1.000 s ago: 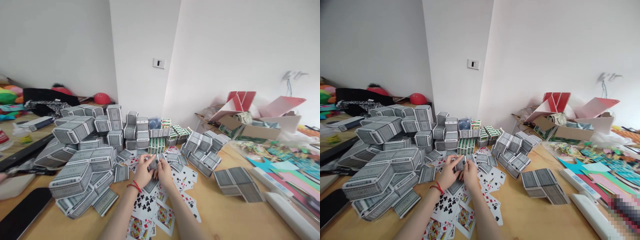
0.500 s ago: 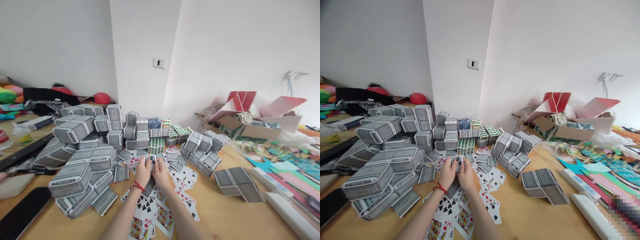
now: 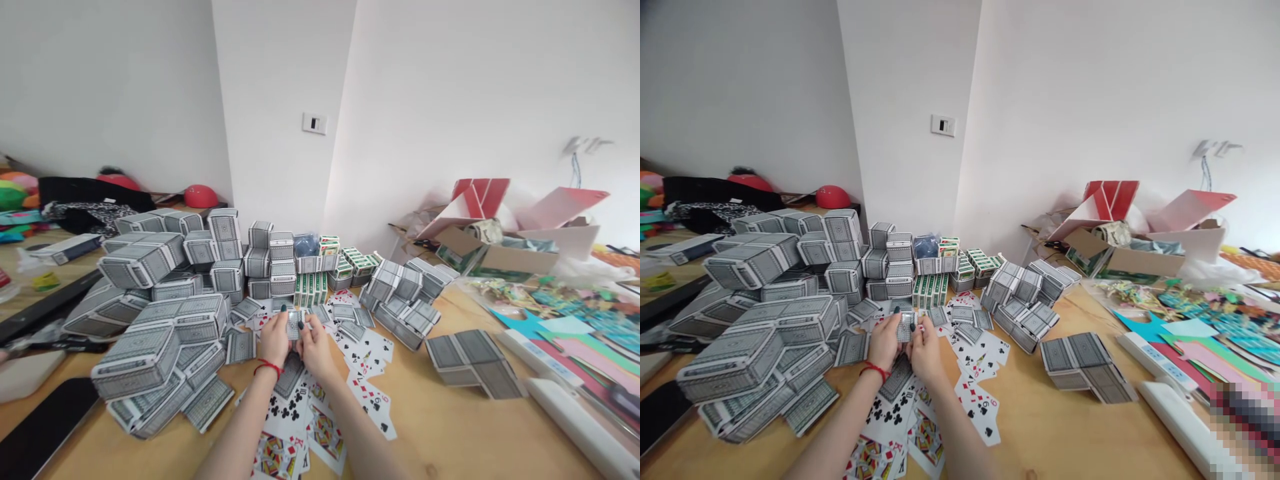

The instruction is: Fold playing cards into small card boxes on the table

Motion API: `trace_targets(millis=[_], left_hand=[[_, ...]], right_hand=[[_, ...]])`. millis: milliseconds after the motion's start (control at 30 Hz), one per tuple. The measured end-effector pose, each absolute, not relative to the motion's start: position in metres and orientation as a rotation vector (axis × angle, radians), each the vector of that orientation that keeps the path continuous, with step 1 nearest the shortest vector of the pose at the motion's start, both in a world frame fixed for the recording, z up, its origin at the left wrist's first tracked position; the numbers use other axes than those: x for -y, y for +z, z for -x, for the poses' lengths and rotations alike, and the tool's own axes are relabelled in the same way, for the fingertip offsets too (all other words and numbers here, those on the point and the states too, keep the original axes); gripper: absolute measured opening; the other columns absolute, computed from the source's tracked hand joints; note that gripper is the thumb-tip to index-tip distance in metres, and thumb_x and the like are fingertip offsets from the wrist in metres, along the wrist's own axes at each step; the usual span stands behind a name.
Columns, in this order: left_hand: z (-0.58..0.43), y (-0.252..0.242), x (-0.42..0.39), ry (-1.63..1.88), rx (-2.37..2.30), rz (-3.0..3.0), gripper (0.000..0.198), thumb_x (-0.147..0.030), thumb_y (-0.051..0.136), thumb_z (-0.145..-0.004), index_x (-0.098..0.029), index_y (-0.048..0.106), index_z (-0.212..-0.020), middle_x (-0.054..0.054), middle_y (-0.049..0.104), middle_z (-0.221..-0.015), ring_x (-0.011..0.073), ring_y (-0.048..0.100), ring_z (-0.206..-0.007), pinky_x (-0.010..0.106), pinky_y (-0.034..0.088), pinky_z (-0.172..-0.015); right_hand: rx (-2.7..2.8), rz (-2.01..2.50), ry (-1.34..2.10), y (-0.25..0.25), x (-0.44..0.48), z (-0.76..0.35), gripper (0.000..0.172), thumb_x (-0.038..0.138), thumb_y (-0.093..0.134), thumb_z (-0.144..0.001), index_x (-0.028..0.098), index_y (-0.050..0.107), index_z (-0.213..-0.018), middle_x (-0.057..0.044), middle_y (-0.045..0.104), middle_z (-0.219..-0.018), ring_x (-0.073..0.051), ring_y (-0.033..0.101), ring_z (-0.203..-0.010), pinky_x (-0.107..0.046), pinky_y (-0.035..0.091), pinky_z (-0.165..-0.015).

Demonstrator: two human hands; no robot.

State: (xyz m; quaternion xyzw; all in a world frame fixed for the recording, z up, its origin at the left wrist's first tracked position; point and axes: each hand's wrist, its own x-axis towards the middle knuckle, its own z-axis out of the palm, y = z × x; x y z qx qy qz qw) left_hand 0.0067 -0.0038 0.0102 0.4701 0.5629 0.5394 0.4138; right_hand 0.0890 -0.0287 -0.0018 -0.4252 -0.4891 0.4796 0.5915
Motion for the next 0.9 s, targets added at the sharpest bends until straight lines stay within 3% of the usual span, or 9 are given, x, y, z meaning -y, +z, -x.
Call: trace_targets(millis=[133, 433, 600, 767, 900], left_hand=[[-0.009, 0.013, 0.005, 1.234, -1.348, -1.070, 0.037, -0.051, 0.040, -0.074, -0.021, 0.042, -0.052, -0.006, 0.038, -0.035, 0.0113, 0.036, -0.026, 0.023, 0.023, -0.030], [-0.003, 0.016, 0.002, 1.294, -1.748, -1.407, 0.045, -0.041, 0.033, -0.080, -0.023, 0.037, -0.039, 0.003, 0.046, -0.041, 0.0184, 0.048, -0.048, 0.028, 0.030, -0.047], [-0.005, 0.016, 0.004, 1.334, -1.531, -1.298, 0.049, -0.049, 0.032, -0.080, -0.023, 0.031, -0.038, -0.001, 0.037, -0.033, 0.0147, 0.040, -0.037, 0.027, 0.028, -0.041], [-0.001, 0.014, 0.004, 1.331, -1.370, -1.170, 0.056, -0.054, 0.028, -0.081, -0.023, 0.036, -0.035, -0.003, 0.030, -0.026, 0.0116, 0.033, -0.027, 0.025, 0.027, -0.036], [0.005, 0.013, -0.001, 1.429, -1.384, -1.160, 0.057, -0.054, 0.028, -0.080, -0.023, 0.037, -0.034, -0.003, 0.031, -0.026, 0.0110, 0.033, -0.027, 0.025, 0.028, -0.037]], right_hand=[[1.121, 0.977, 1.126, 0.000, 0.031, -0.090, 0.024, 0.046, 0.041, -0.079, 0.024, 0.033, -0.078, 0.013, 0.028, -0.041, -0.006, 0.028, -0.029, -0.018, 0.020, -0.033], [1.157, 0.960, 1.197, 0.007, 0.039, -0.090, 0.028, 0.050, 0.043, -0.078, 0.023, 0.036, -0.079, 0.014, 0.033, -0.035, -0.006, 0.026, -0.025, -0.016, 0.016, -0.027], [1.083, 0.990, 1.185, 0.008, 0.037, -0.092, 0.029, 0.050, 0.043, -0.079, 0.022, 0.039, -0.078, 0.012, 0.034, -0.038, -0.005, 0.025, -0.028, -0.017, 0.017, -0.030], [0.884, 1.024, 1.042, 0.005, 0.030, -0.107, 0.029, 0.050, 0.047, -0.077, 0.022, 0.042, -0.081, 0.013, 0.028, -0.040, -0.005, 0.023, -0.031, -0.016, 0.018, -0.031], [0.787, 1.080, 0.914, 0.000, 0.028, -0.122, 0.039, 0.048, 0.050, -0.075, 0.020, 0.043, -0.102, 0.009, 0.047, -0.050, -0.006, 0.035, -0.032, -0.018, 0.028, -0.033]])
